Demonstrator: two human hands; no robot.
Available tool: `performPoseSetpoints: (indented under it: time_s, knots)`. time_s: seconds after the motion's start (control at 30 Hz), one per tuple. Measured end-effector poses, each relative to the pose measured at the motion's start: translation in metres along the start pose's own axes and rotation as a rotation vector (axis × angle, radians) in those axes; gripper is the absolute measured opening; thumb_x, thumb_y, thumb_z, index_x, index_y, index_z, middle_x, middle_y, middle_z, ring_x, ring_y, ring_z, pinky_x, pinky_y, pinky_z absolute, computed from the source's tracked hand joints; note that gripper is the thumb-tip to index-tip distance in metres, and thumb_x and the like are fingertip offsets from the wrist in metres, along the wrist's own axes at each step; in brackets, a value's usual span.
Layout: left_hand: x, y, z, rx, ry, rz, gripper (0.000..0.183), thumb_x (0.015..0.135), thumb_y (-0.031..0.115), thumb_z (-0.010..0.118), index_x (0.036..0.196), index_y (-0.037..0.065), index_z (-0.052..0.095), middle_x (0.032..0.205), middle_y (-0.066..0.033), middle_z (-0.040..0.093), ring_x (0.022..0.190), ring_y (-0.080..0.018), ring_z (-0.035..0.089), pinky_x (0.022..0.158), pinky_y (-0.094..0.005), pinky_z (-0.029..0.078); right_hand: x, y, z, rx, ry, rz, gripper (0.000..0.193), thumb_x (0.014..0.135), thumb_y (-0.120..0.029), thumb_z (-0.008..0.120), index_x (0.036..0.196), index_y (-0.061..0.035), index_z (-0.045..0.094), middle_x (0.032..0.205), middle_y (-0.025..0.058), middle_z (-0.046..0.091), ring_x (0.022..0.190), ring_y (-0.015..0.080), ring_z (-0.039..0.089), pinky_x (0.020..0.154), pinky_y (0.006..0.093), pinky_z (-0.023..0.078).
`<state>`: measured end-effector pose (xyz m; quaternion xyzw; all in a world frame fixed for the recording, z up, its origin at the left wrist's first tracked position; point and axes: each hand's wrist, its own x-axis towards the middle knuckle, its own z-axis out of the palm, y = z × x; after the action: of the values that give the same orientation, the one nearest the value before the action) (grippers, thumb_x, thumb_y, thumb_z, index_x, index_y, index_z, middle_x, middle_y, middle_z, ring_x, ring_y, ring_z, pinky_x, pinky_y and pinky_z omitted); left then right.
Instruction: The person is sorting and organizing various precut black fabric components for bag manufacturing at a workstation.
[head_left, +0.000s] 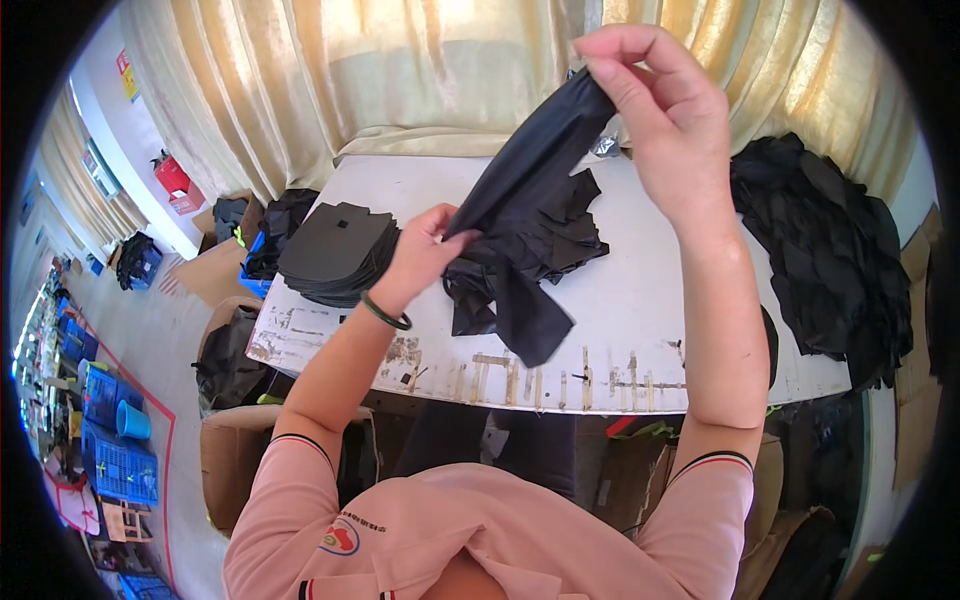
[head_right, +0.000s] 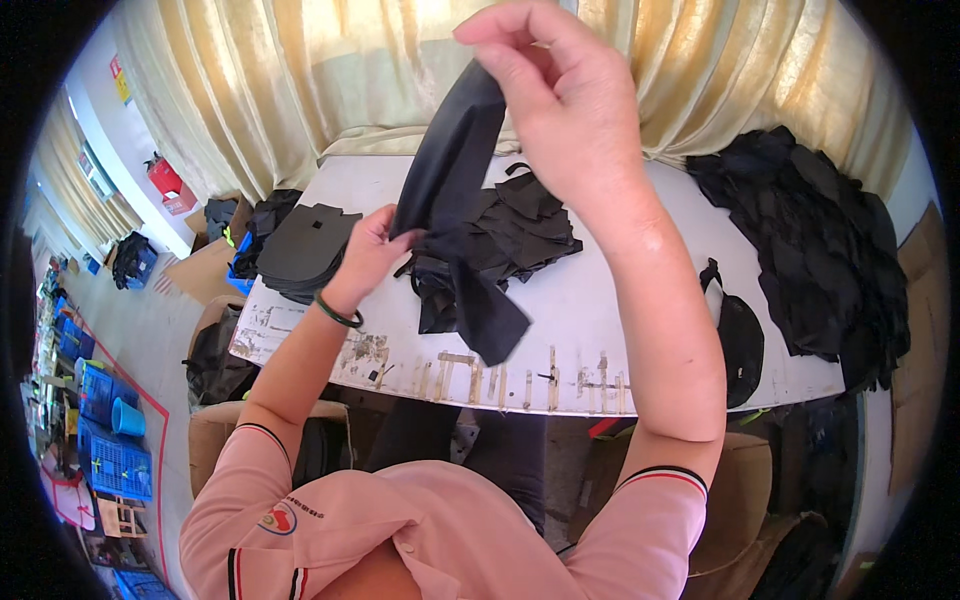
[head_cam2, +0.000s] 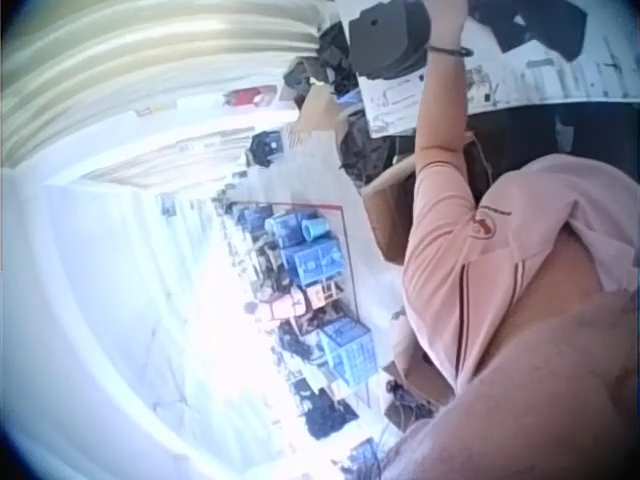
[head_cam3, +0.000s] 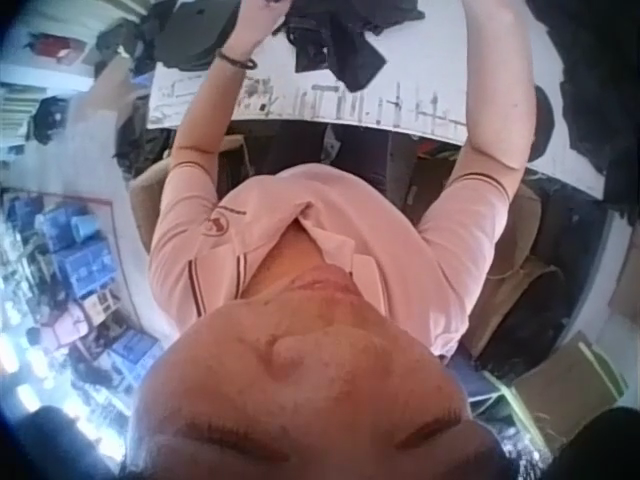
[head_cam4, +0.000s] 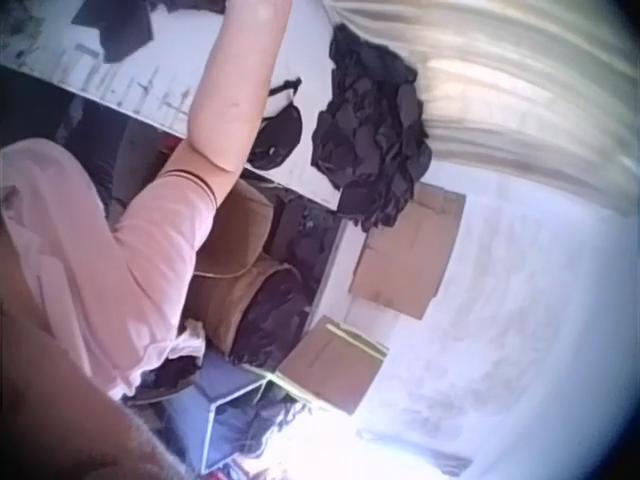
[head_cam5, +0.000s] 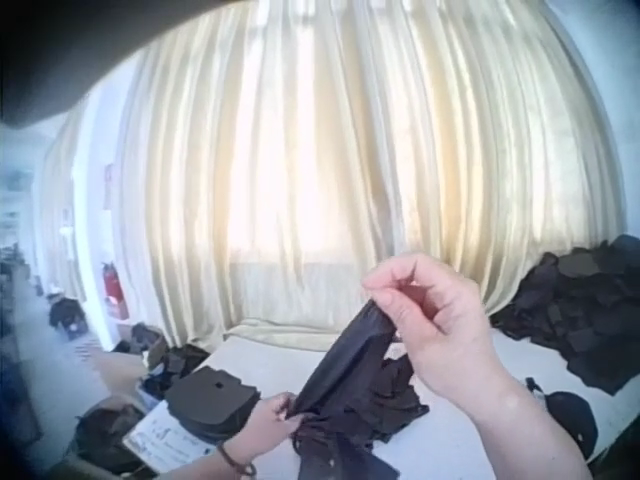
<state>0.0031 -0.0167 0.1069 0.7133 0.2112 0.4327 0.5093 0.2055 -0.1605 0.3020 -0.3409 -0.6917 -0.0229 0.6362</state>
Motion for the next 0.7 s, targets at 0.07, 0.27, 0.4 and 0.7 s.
performPoseSetpoints:
  time_s: [0.07, 0.27, 0.4, 0.7]
  knots:
    - [-0.004, 0.005, -0.032, 0.193, 0.013, -0.029, 0.013, 0.085, 0.003, 0.069, 0.097, 0.0, 0.064, 0.084, -0.0012, 0.067, 0.078, -0.0054, 0.059, 0.073, -0.023, 0.048, 0.0, -0.004, 0.005, 0.002, 0.014, 0.022, 0.013, 0.095, -0.002, 0.058, 0.106, -0.0036, 0.065, 0.096, -0.003, 0.064, 0.086, 0.0043, 0.058, 0.076, 0.0202, 0.047]
    - [-0.015, 0.028, -0.09, 0.158, -0.029, -0.062, 0.007, 0.086, 0.003, 0.067, 0.092, 0.001, 0.064, 0.08, -0.0003, 0.066, 0.072, -0.0047, 0.057, 0.067, -0.0209, 0.046, 0.009, -0.012, 0.03, 0.052, 0.067, -0.042, 0.01, 0.094, -0.004, 0.059, 0.102, -0.0035, 0.066, 0.091, -0.0035, 0.065, 0.081, 0.0043, 0.059, 0.07, 0.0205, 0.046]
    - [-0.017, 0.059, -0.115, 0.328, -0.102, -0.065, 0.005, 0.087, 0.002, 0.066, 0.09, 0.001, 0.062, 0.078, 0.0013, 0.063, 0.071, -0.0049, 0.056, 0.067, -0.0213, 0.047, 0.021, -0.031, 0.03, 0.108, 0.119, -0.182, 0.012, 0.096, 0.001, 0.052, 0.097, -0.0044, 0.062, 0.08, 0.0018, 0.062, 0.072, 0.0095, 0.061, 0.066, 0.0205, 0.049]
    - [-0.045, 0.095, -0.086, 0.092, 0.368, 0.204, 0.023, 0.087, 0.01, 0.066, 0.107, 0.001, 0.058, 0.094, -0.006, 0.063, 0.071, -0.0111, 0.061, 0.066, -0.0237, 0.049, 0.058, -0.105, 0.051, 0.049, 0.166, 0.145, 0.021, 0.092, 0.006, 0.049, 0.097, -0.0064, 0.065, 0.081, 0.0039, 0.063, 0.068, 0.0111, 0.061, 0.062, 0.0203, 0.05]
